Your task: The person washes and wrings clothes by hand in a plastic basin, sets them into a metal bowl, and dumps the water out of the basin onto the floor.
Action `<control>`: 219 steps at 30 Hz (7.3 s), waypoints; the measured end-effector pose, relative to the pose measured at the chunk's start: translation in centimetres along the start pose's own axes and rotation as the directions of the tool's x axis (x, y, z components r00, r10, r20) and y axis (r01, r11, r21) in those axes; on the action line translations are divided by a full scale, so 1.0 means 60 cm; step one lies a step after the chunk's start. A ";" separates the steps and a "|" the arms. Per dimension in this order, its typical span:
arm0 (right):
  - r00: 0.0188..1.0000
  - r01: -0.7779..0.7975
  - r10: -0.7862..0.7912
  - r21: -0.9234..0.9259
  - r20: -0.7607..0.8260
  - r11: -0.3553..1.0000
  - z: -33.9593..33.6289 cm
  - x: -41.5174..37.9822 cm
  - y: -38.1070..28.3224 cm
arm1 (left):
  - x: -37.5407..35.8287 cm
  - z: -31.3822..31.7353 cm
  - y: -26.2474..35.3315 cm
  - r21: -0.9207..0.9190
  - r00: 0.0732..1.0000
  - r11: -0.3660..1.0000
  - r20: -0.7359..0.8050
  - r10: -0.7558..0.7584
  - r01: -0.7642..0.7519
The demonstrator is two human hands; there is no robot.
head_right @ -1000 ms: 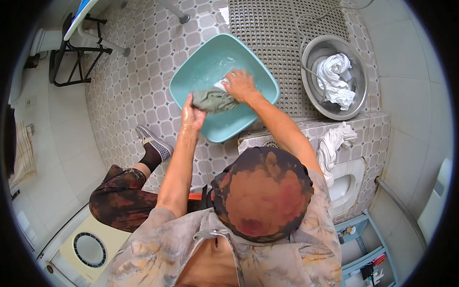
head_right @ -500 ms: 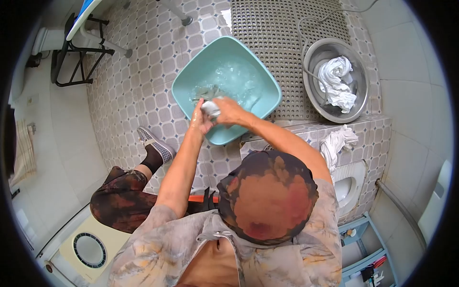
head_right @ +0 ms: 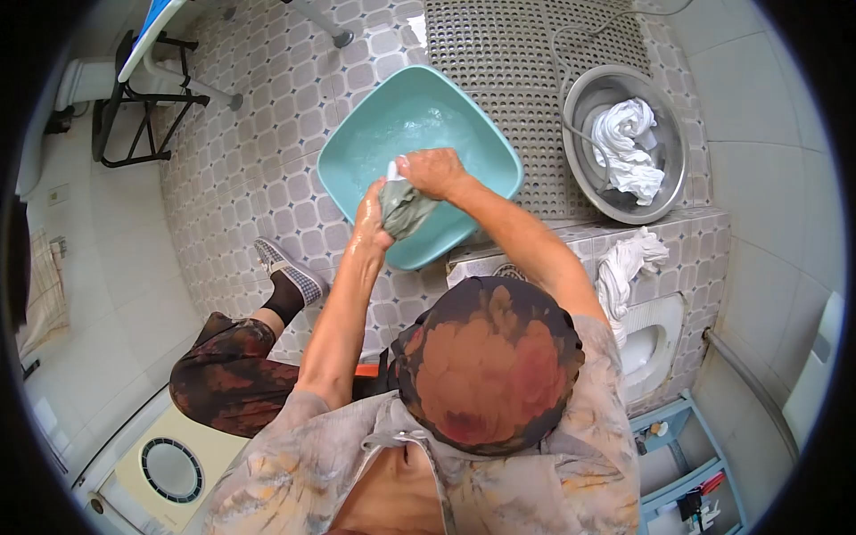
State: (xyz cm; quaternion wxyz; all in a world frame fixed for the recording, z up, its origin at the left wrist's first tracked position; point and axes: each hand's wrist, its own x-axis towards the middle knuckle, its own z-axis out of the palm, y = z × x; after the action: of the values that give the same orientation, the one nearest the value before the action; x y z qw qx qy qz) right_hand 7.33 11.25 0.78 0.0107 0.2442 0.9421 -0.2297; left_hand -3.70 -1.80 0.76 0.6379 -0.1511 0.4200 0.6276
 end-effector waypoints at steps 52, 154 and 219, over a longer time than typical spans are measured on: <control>0.978 -0.071 0.077 -0.038 0.194 0.997 0.090 -0.047 -0.003 | -0.039 -0.036 -0.004 0.490 0.911 0.847 -0.411 0.015 0.207; 0.648 -0.224 0.762 0.951 -0.019 0.214 -0.019 -0.102 -0.091 | -0.102 0.110 -0.056 0.844 0.820 -0.045 0.531 0.213 -0.534; 0.953 -0.074 0.278 0.792 -0.124 0.607 -0.309 -0.226 -0.044 | -0.089 0.193 0.011 0.017 0.907 0.997 0.416 0.065 -0.079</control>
State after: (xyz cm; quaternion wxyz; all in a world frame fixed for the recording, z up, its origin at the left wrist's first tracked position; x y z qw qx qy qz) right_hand 19.73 11.18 20.28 -0.1845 0.3418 0.7149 -0.5815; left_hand 0.46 3.05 11.84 0.6915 0.0117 0.2907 0.6612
